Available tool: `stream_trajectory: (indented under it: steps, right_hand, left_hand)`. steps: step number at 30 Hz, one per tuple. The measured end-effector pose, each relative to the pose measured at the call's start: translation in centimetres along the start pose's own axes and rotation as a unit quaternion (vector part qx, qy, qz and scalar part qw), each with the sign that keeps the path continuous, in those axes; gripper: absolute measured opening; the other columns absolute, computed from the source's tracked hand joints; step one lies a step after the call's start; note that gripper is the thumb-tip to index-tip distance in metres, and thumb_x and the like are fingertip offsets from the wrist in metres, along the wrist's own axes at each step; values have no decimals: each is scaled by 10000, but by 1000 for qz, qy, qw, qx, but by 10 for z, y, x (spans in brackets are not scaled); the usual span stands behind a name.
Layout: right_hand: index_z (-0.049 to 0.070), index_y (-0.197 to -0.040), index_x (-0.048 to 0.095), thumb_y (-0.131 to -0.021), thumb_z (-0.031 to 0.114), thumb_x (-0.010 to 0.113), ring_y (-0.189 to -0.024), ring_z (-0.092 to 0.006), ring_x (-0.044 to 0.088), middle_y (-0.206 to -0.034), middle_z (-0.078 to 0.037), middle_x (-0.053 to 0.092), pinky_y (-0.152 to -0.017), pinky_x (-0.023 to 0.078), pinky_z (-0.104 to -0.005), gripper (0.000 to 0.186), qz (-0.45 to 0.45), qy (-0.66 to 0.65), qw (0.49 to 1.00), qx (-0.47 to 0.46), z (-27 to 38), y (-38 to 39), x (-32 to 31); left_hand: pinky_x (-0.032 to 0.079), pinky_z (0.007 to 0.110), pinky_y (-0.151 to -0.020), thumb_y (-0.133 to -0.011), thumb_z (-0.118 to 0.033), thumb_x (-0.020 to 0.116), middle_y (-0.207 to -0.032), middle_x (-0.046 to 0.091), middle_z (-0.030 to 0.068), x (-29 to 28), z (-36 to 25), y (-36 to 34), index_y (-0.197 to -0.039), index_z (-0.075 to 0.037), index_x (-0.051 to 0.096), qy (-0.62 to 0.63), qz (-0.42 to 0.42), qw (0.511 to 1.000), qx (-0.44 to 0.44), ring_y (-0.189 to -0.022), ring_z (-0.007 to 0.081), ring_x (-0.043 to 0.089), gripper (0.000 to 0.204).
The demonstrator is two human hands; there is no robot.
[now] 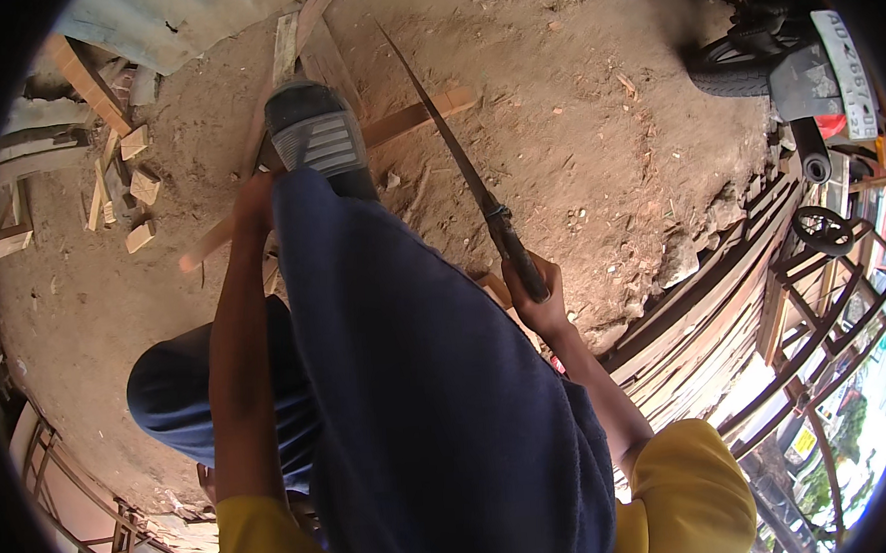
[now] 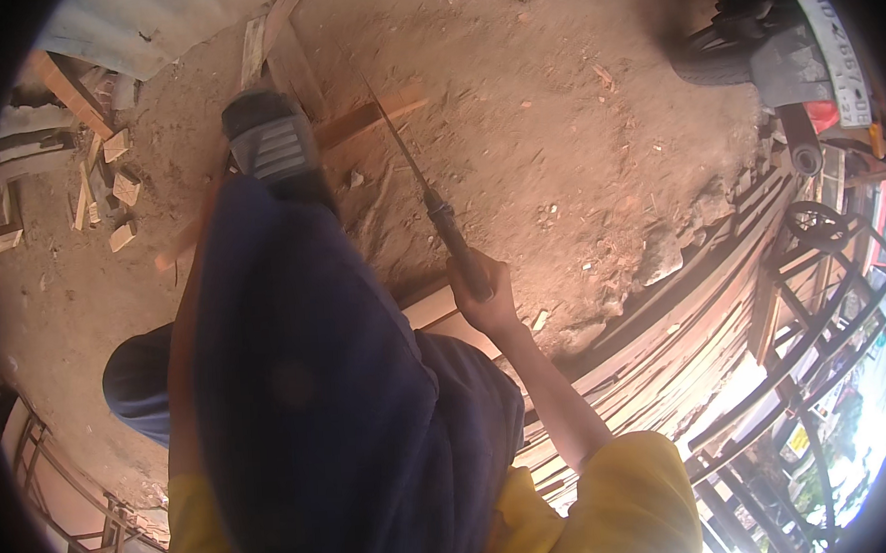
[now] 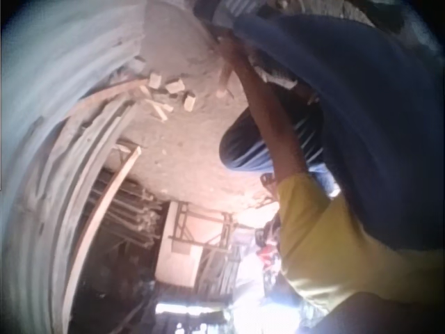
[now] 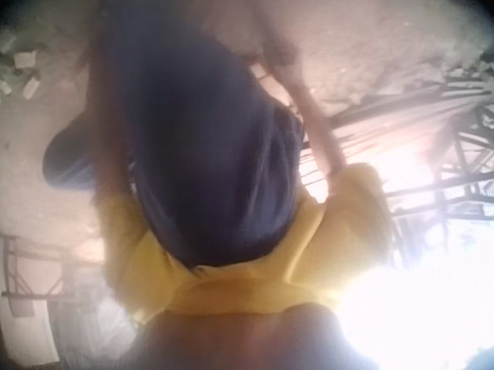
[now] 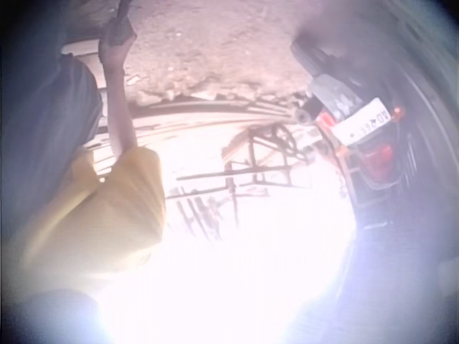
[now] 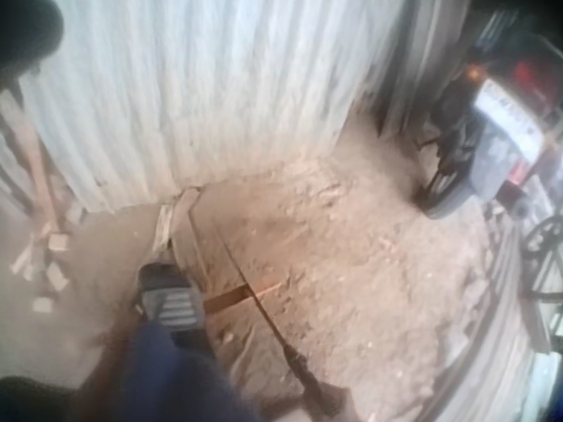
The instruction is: The person squats on the ground and uses a hand saw to cut a small wooden plank resting on a support. The person holds the wood with the left hand and saws with the right hand, producing sawdust as the cut progresses.
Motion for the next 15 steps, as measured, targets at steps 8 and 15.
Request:
stream_trajectory:
  steps: [8, 15]
  right_hand:
    - [20, -704, 514, -878, 150, 583, -531, -43, 388, -573, 39, 431, -455, 318, -258, 227, -28, -60, 998, -6, 14, -78, 40]
    - [-2, -742, 529, -855, 78, 581, -571, -58, 432, -602, 10, 466, -498, 351, -262, 148, -19, -47, 998, -26, -27, 6, 15]
  left_hand:
    - [501, 432, -786, -743, -193, 588, -916, 658, 190, -28, -33, 13, -1063, -74, 625, 8, -20, 1000, -6, -894, 354, 631, 343]
    - [504, 432, -773, -742, -201, 594, -908, 657, 195, 2, 0, -2, -1051, -64, 625, -7, -2, 1000, -1, -885, 345, 636, 340]
Point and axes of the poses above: each hand's wrist, its own y-axis away from the middle knuckle, its own x-axis out of the palm, z = x × y, the point moved 1 cm from there along -y, towards the middle knuckle
